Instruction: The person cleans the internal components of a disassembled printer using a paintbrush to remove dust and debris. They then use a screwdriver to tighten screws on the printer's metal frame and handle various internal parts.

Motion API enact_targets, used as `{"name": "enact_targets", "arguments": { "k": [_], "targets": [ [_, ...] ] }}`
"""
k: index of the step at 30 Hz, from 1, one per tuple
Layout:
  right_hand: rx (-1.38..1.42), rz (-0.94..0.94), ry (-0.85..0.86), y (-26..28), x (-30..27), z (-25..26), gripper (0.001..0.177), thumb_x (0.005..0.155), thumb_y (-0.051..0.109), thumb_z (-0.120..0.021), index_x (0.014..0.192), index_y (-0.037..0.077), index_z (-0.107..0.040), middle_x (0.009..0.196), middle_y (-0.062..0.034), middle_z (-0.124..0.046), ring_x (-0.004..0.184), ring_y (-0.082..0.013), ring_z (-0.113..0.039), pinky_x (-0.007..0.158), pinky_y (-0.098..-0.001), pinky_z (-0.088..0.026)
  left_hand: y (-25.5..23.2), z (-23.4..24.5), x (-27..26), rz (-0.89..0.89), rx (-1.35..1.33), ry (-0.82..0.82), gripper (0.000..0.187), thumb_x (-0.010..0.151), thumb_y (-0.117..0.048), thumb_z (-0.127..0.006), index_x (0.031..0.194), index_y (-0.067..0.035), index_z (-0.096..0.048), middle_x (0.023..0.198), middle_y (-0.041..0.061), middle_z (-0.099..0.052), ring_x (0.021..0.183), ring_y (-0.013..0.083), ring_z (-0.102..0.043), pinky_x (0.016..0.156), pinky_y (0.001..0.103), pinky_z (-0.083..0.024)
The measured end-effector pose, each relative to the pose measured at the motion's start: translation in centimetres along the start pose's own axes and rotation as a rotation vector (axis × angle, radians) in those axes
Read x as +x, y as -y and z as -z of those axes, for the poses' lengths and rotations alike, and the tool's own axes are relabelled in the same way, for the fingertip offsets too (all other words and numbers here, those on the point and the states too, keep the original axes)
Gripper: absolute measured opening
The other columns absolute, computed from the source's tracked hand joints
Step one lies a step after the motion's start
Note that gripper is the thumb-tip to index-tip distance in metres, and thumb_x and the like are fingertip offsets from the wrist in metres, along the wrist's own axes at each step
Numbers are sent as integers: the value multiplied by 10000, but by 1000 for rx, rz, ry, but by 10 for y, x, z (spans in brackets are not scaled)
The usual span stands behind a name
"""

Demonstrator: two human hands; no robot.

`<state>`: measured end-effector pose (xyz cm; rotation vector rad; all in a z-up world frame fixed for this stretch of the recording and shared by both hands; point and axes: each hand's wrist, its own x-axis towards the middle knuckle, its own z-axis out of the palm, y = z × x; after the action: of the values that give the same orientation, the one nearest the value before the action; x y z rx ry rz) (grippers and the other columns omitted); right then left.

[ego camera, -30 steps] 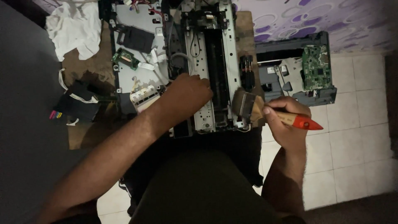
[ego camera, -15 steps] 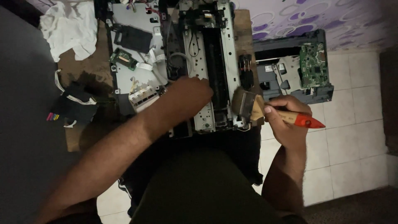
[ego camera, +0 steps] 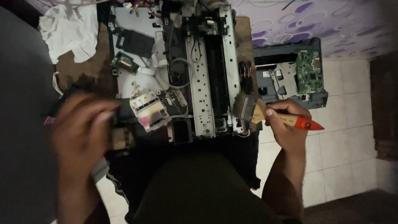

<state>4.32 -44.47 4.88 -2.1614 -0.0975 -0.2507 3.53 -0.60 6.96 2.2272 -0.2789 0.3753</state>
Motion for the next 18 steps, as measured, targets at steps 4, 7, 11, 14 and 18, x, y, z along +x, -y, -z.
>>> {"name": "enact_targets", "arguments": {
  "k": [4,7,11,14,18],
  "targets": [
    [74,36,44,-3,18,-9,95,1004,92,-701,981,25,-638,861,-97,-677,690,-150,-672,559,-242,-581,57,-7,-75,86,15,-280,205,1204,-23,-562,1118,126,-673,1074,235,-597,1039,361,-589,1032,482,-460],
    [35,110,60,10,43,-23,66,1021,-11,-666,1016,32,-617,923,-91,-665,738,-152,-658,605,-245,-569,77,-29,-111,245,-17,-429,152,1193,-11,-523,1150,90,-629,1186,239,-577,1146,341,-583,989,423,-482],
    [3,188,167,33,80,-52,33,1059,10,-668,1034,33,-668,899,-79,-695,764,-136,-659,680,-231,-527,115,-63,-140,297,-151,-557,196,1200,-98,-489,1164,72,-582,1012,186,-658,902,265,-624,816,375,-484],
    [-10,149,235,44,91,-70,95,1078,62,-624,991,76,-660,876,-56,-700,784,-137,-676,740,-272,-553,138,-84,-157,336,-133,-630,205,1192,-130,-491,1156,51,-579,993,167,-617,863,256,-578,790,370,-456],
    [31,77,286,59,81,-68,160,957,55,-685,803,14,-669,560,-55,-549,559,-140,-501,613,-323,-462,166,-80,-159,76,37,-396,214,1117,-71,-457,1012,80,-567,820,257,-587,665,462,-569,658,458,-463]
  ]
}}
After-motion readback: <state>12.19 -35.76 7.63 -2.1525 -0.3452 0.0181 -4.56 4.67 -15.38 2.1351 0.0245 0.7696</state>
